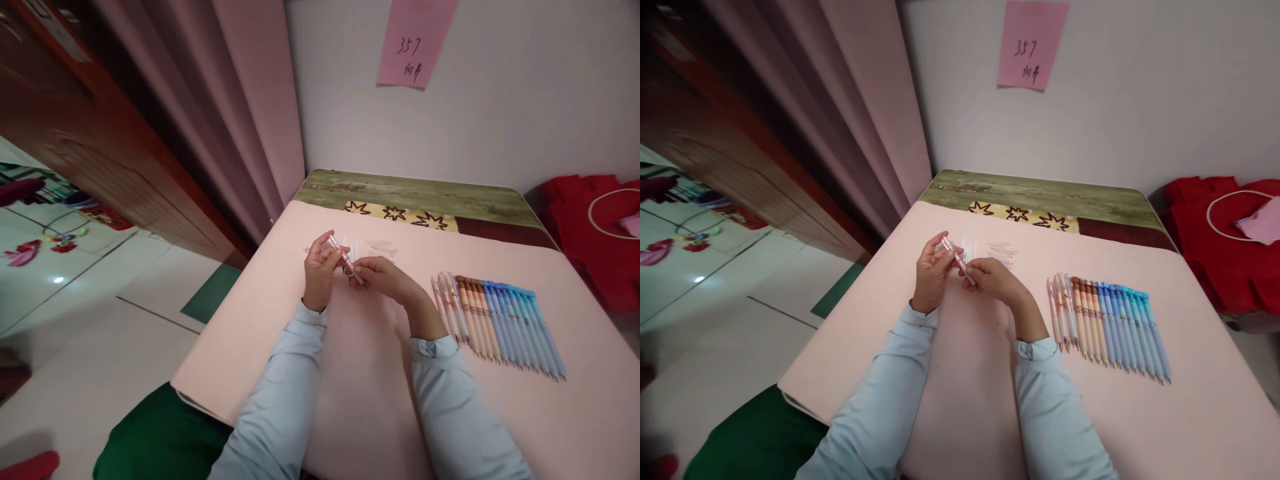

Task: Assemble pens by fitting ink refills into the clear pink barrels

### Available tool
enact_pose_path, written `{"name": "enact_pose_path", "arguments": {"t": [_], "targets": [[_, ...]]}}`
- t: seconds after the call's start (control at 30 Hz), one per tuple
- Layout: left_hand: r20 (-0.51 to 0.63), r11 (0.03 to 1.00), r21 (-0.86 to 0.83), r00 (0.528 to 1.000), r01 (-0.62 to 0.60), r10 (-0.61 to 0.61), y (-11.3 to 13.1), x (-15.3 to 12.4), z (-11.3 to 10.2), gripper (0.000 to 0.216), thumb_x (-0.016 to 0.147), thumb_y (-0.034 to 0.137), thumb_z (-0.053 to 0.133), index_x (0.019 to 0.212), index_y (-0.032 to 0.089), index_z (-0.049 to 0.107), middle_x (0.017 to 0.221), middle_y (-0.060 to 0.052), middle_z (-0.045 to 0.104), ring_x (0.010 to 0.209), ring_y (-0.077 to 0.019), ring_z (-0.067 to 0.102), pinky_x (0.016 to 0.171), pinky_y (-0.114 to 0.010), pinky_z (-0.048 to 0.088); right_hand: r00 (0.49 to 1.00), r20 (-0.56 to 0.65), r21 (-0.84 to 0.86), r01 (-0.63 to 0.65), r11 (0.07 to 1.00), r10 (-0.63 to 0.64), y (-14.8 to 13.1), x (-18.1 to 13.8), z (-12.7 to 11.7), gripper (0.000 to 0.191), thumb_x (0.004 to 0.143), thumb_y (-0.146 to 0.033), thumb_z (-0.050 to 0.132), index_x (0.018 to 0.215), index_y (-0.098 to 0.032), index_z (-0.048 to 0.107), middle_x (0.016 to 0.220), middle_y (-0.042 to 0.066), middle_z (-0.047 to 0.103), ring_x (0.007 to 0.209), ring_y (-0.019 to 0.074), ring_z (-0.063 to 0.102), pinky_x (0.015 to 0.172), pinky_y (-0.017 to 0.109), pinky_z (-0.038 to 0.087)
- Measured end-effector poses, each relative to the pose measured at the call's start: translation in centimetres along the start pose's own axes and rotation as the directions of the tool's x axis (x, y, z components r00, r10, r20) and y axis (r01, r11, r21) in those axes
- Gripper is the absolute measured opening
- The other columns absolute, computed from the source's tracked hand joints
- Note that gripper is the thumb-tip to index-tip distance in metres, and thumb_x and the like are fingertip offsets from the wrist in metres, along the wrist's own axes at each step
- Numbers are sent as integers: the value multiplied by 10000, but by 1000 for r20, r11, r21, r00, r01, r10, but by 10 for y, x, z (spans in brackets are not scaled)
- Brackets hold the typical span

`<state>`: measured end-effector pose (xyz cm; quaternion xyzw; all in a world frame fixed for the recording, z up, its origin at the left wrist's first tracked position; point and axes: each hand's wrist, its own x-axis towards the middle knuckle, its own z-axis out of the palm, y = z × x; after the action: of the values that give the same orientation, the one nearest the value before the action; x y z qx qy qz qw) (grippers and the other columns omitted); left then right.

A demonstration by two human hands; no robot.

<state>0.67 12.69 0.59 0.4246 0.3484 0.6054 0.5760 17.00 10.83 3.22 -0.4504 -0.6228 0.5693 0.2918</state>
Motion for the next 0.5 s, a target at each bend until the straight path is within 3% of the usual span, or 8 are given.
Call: {"name": "enact_pose_path", "arguments": {"t": [0.17, 0.33, 0.5], "targets": [[-28, 1000, 8, 1000, 3, -3, -1, 0, 1, 579, 762, 354, 770, 1254, 173, 523, 877, -55, 726, 635, -140, 649, 632, -292, 520, 1000, -3, 19, -4, 1000, 4, 6, 1, -1, 258, 876, -381, 543, 841, -157, 667, 724, 30, 667, 640, 136, 555, 631, 262, 425], [-52, 999, 25, 998, -43, 45, 3, -3, 5, 630, 787, 330, 741, 1330, 216, 443, 847, -22, 717, 609, -127, 632, 621, -282, 517, 1000, -14, 17, 5, 1000, -5, 1, 1, 0, 272, 871, -382, 532, 751, -165, 642, 722, 33, 664, 642, 131, 553, 645, 262, 424], [-48, 1000, -16, 999, -16, 15, 6, -3, 7, 543, 764, 331, 755, 1213, 199, 480, 826, -32, 712, 591, -142, 637, 577, -288, 519, 1000, -1, 8, -2, 1000, 2, -3, -1, 0, 246, 857, -368, 531, 772, -166, 643, 716, 35, 665, 642, 135, 561, 652, 267, 426]]}}
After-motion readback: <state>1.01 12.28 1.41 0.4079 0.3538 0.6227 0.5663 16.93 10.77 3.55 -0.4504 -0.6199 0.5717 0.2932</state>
